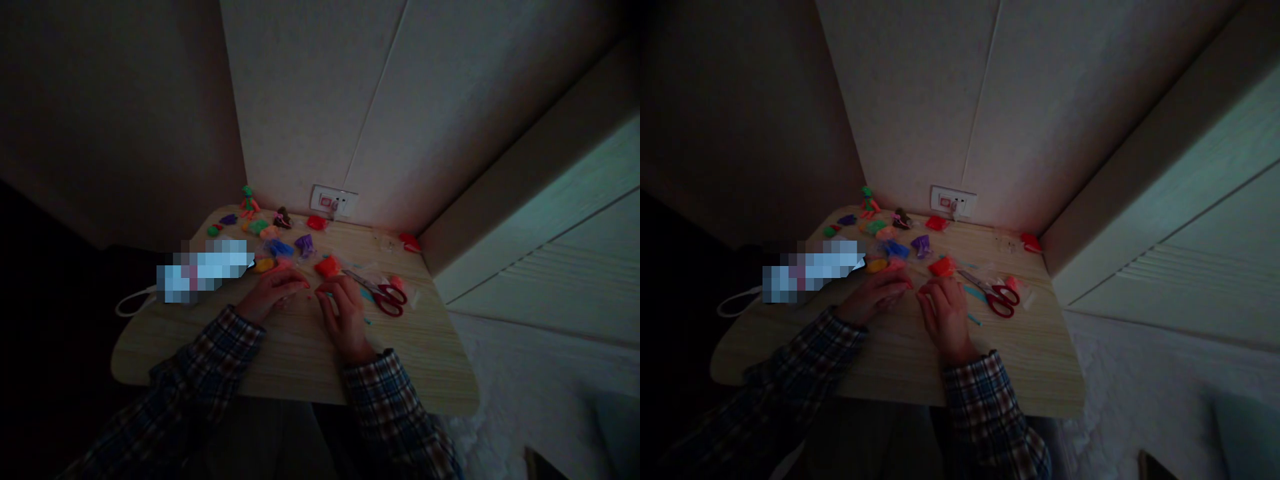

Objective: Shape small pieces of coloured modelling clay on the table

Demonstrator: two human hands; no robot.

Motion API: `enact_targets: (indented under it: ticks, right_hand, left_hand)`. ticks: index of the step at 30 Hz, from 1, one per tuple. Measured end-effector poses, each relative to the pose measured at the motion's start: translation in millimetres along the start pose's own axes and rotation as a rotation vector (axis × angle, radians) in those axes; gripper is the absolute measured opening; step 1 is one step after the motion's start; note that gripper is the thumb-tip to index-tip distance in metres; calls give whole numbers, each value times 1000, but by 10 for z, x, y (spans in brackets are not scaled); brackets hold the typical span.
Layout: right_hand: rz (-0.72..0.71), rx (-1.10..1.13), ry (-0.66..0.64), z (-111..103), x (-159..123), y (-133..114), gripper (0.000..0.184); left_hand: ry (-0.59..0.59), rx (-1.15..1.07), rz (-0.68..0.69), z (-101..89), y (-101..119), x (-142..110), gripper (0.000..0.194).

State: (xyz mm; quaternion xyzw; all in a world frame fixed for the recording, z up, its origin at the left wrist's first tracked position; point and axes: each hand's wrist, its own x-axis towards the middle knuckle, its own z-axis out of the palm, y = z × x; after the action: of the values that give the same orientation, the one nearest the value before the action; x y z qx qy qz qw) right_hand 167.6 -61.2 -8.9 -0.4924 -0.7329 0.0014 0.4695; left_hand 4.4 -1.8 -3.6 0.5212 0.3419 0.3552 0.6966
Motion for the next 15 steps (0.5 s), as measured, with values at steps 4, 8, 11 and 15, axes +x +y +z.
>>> enact_targets:
  ticks: [4,8,11,15]
  right_hand:
    - [-3,8,25,14,2,7,8]
    - [-22,23,13,22,9,11,9]
    - [-12,29,16,25,13,8,12]
    - [6,34,48,22,14,13,13]
  left_hand:
    - [0,-37,2,8,1,-3,31]
    - [9,-81,0,10,-10,0,31]
    - [45,-125,14,5,-6,4,29]
    - [86,-199,48,13,17,11,28]
